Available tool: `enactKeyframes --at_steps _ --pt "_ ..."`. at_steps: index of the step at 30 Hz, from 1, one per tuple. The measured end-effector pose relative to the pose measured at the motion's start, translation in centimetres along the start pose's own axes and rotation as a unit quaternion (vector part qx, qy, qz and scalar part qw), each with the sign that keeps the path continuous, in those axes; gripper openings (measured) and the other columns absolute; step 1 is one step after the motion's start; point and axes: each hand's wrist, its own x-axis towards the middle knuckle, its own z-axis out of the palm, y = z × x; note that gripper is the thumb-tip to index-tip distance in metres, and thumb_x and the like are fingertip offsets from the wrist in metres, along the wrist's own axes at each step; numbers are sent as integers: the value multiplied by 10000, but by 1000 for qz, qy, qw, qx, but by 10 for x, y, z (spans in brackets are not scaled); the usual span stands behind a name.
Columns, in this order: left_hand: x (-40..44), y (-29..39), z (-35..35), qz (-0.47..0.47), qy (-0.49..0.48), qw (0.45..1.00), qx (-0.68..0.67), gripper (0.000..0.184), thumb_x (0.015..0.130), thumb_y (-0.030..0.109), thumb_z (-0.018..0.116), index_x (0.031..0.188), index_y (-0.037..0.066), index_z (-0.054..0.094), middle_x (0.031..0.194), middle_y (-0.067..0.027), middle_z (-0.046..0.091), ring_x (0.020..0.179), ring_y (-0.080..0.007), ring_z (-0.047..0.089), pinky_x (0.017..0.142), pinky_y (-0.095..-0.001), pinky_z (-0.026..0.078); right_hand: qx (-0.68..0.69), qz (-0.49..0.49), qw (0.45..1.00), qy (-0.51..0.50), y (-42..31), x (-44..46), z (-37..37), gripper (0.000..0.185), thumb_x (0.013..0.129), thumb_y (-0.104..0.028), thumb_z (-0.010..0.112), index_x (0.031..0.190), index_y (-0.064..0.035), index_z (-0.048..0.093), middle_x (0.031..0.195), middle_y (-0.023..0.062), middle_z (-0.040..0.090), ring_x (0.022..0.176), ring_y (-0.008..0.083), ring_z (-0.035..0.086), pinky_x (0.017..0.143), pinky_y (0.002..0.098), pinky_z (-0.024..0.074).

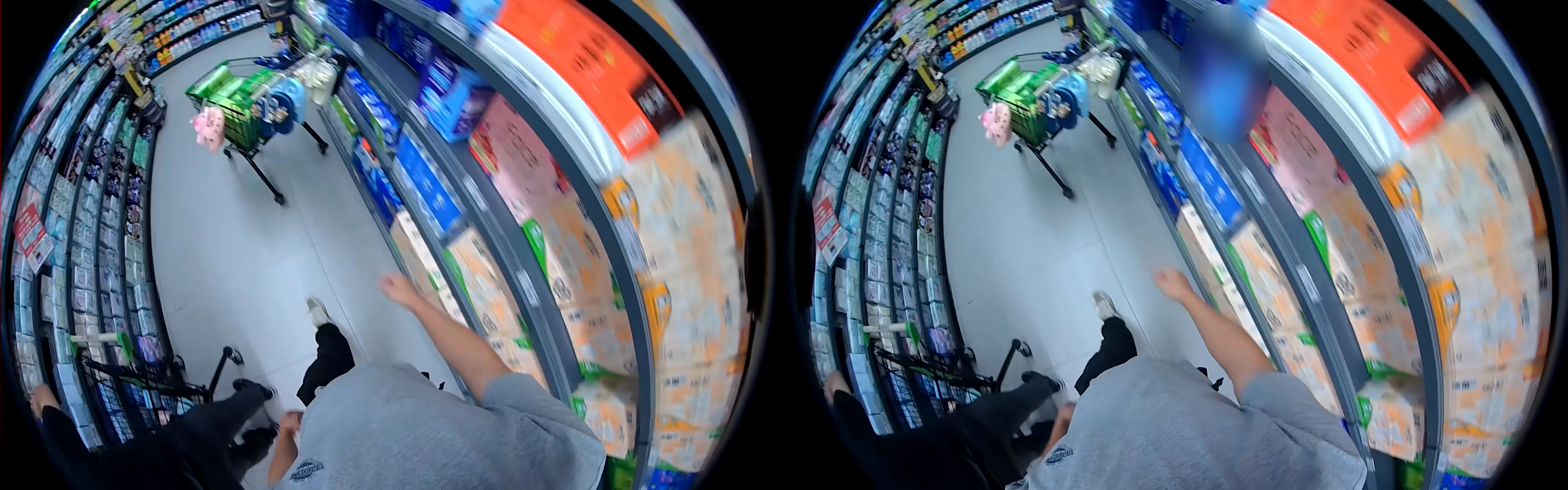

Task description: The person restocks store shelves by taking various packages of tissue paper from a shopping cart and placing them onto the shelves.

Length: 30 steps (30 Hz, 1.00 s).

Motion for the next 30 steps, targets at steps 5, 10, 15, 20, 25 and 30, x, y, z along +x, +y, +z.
enactKeyframes --at_steps 5,10,15,20,25,30 --pt "10 14 -96 12 22 974 227 294 805 289 479 797 83 688 729 -117 663 684 -244 652 612 -388 502 -341 166 849 -368 108 -55 51 537 791 -480 527 1008 -4 650 932 233 649 890 386 623 816 432 489" --pt "115 74 -239 56 168 972 154 236 783 199 496 643 72 637 582 -88 614 486 -204 591 421 -359 437 -129 395 840 -349 59 -12 28 337 849 -390 577 923 -84 694 779 88 685 713 183 679 557 369 534" --pt "163 306 -395 2 207 909 -361 152 865 88 553 961 -27 580 710 -55 595 583 -104 532 511 -224 423 -375 75 849 -363 43 179 70 253 767 -215 574 991 -145 669 806 73 683 700 247 665 622 392 534" --pt "229 383 -474 49 229 923 -305 213 872 74 549 1042 -50 579 775 -74 628 660 -111 561 586 -235 456 -78 142 981 -104 -93 388 134 171 736 -195 590 760 -39 658 637 113 634 579 225 629 585 358 508" --pt "283 326 -546 -75 122 971 -191 215 863 147 567 1007 -6 606 773 -74 640 626 -138 578 555 -265 452 61 71 991 -92 -212 541 214 174 754 -187 611 772 -20 654 643 92 638 562 175 617 575 308 496" --pt "275 265 -675 -197 66 922 -326 160 858 164 552 941 36 601 703 -64 606 571 -151 569 473 -258 421 160 12 974 -159 -337 627 257 212 803 -199 644 868 2 650 734 96 661 647 142 620 611 289 489"
